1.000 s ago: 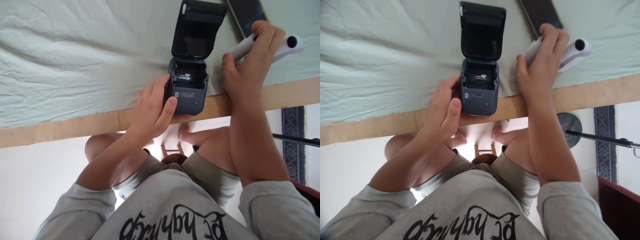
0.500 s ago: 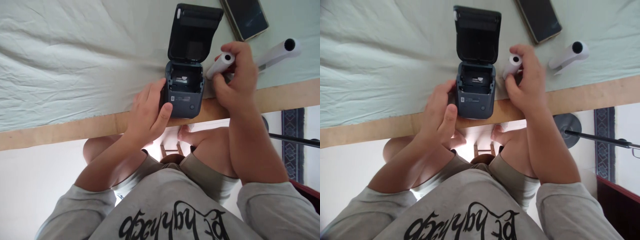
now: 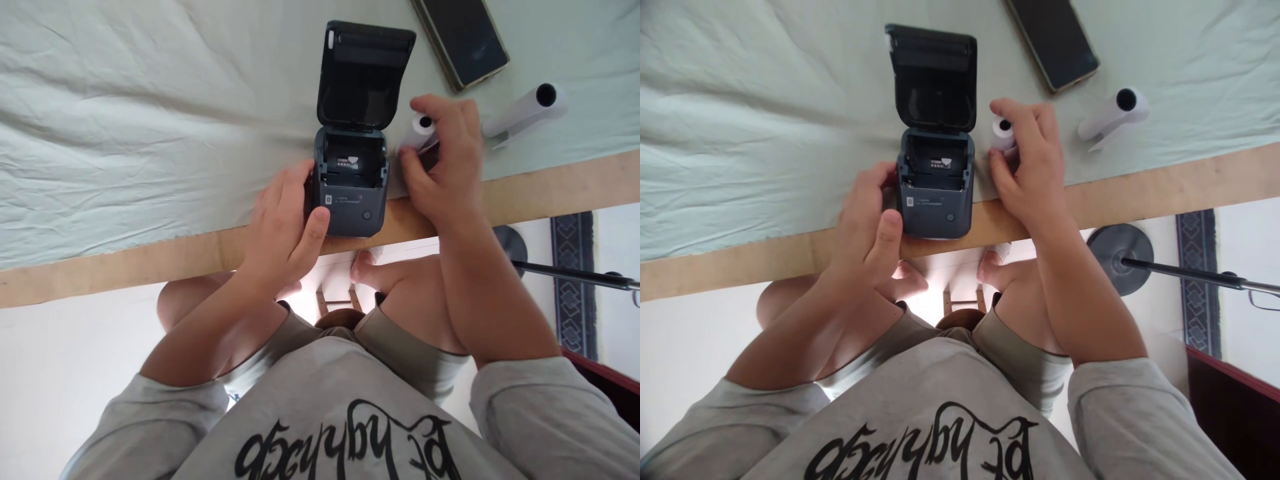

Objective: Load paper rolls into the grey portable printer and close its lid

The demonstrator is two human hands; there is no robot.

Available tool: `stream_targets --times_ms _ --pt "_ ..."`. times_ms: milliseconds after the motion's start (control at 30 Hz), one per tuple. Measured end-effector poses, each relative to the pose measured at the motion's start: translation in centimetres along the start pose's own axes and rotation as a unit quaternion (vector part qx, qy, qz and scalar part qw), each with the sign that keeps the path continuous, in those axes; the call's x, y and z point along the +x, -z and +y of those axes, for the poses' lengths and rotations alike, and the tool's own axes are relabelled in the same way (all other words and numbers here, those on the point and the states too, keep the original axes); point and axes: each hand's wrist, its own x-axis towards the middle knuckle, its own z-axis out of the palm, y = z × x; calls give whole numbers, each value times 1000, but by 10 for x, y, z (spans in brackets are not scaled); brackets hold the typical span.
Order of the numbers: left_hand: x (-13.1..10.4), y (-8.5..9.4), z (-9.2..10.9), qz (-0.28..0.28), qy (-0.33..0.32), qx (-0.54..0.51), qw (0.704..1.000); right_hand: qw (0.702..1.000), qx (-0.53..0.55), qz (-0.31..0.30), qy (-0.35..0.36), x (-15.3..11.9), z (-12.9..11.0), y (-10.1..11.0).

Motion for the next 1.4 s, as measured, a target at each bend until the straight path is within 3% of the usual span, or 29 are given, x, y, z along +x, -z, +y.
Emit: stream_targets --times_ms 233,300,433,633,867,1033,1200,1400 --pt "0 1 1 3 4 -12 1000 974 135 156 89 -11 -6 -6" --pt "0 2 2 -3 13 -19 1000 978 124 136 103 -15 -18 -7" --pt "1 2 2 -12 16 10 1000 993 59 -12 102 -12 -42 -1" --pt "1 1 0 -13 13 6 1000 995 19 -96 16 1 -52 4" --pt "1 1 0 -16 23 -4 1000 993 100 45 50 3 -49 -8" --pt "1 1 -1 -17 13 -3 1000 996 78 27 31 10 -44 -16" --pt "1 1 -2 -23 11 -1 1000 972 179 108 104 5 -41 -21" --pt "1 4 -4 -20 20 -63 998 964 216 64 140 -10 -40 -12"
